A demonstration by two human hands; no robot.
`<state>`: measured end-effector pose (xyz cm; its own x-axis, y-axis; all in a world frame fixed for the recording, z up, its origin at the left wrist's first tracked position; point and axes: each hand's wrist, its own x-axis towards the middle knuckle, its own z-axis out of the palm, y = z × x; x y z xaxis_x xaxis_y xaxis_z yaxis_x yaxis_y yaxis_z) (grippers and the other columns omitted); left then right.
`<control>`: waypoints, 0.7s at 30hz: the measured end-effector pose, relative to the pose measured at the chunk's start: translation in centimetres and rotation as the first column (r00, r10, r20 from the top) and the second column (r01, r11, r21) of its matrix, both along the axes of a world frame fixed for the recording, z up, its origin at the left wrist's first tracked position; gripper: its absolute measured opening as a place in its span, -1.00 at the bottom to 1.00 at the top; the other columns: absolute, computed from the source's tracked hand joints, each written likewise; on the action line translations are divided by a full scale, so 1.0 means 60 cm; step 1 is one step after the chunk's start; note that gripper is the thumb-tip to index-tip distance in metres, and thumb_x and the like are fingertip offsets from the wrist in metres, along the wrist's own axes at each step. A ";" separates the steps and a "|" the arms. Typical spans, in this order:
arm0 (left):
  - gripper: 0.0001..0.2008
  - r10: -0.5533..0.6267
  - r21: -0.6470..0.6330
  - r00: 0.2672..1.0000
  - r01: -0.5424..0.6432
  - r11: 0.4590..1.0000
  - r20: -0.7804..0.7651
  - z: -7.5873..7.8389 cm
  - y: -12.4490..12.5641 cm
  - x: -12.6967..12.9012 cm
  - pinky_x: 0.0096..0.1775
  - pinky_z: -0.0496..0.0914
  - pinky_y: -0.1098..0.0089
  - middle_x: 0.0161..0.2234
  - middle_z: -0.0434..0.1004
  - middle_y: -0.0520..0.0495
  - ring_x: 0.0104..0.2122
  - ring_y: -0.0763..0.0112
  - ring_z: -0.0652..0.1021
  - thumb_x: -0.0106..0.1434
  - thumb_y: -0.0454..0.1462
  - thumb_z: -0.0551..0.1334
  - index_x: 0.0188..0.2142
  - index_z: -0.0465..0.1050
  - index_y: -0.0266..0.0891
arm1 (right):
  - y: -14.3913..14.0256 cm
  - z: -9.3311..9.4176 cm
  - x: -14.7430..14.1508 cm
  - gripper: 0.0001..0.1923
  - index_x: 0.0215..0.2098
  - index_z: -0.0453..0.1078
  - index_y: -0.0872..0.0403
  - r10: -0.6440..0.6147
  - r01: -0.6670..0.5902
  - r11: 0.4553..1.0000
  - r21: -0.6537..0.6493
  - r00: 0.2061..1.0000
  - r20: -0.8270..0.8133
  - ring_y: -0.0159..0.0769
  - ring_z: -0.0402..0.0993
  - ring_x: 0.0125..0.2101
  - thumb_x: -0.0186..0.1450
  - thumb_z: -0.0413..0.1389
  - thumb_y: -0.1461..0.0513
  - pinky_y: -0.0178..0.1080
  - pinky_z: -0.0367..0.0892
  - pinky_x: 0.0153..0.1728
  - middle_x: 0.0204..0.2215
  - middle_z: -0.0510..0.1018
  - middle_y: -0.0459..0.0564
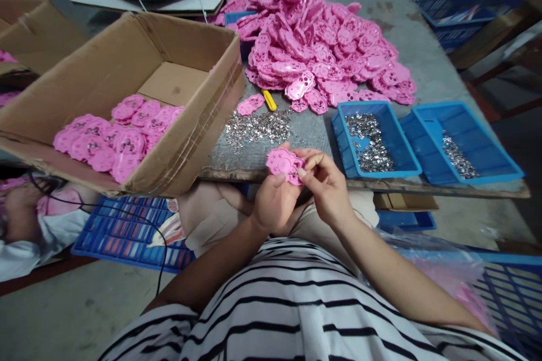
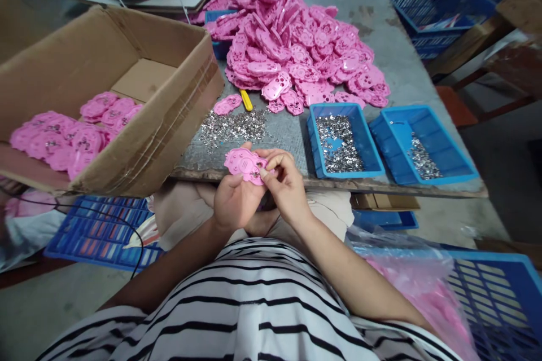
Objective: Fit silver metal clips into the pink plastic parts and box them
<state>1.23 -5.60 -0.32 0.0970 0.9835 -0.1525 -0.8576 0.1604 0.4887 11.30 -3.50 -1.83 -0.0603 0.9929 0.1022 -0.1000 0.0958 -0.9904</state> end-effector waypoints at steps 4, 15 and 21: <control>-0.51 -0.040 -0.008 0.998 0.040 0.999 0.057 0.002 0.001 -0.011 0.12 0.27 0.00 -0.13 0.50 -0.05 0.11 0.08 0.42 0.06 -0.31 0.15 0.04 0.30 -0.08 | 0.046 0.031 0.064 -0.84 -0.40 0.34 0.03 -0.168 0.134 0.980 0.149 0.955 0.243 -0.20 0.38 -0.05 0.08 0.22 0.20 -0.13 0.27 -0.04 -0.13 0.47 0.03; -0.47 -0.141 -0.049 0.989 0.143 0.988 0.039 0.013 -0.002 -0.020 0.07 0.30 -0.09 -0.12 0.50 -0.07 -0.03 0.03 0.53 0.07 -0.28 0.16 0.08 0.27 -0.10 | 0.139 0.054 0.168 -0.78 -0.23 0.50 0.13 0.224 0.192 0.962 -0.195 -0.148 0.963 -0.03 0.51 -0.21 0.25 0.05 0.24 -0.22 0.25 -0.35 -0.21 0.58 0.22; -0.39 -0.150 -0.030 0.987 0.148 0.989 -0.062 0.011 -0.001 -0.022 -0.01 0.38 -0.04 -0.20 0.49 0.02 -0.15 0.15 0.57 -0.01 -0.42 0.23 0.06 0.27 -0.05 | 0.134 0.053 0.165 -0.71 -0.17 0.50 0.13 0.219 0.196 0.965 -0.174 -0.234 0.947 -0.04 0.53 -0.26 0.28 0.01 0.18 -0.23 0.23 -0.44 -0.24 0.60 0.23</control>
<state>-0.11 -5.64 0.35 0.2314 0.9545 -0.1881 -0.7904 0.2972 0.5356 21.22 4.53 1.35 0.1117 0.9598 -0.2577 0.9853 -0.0731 0.1546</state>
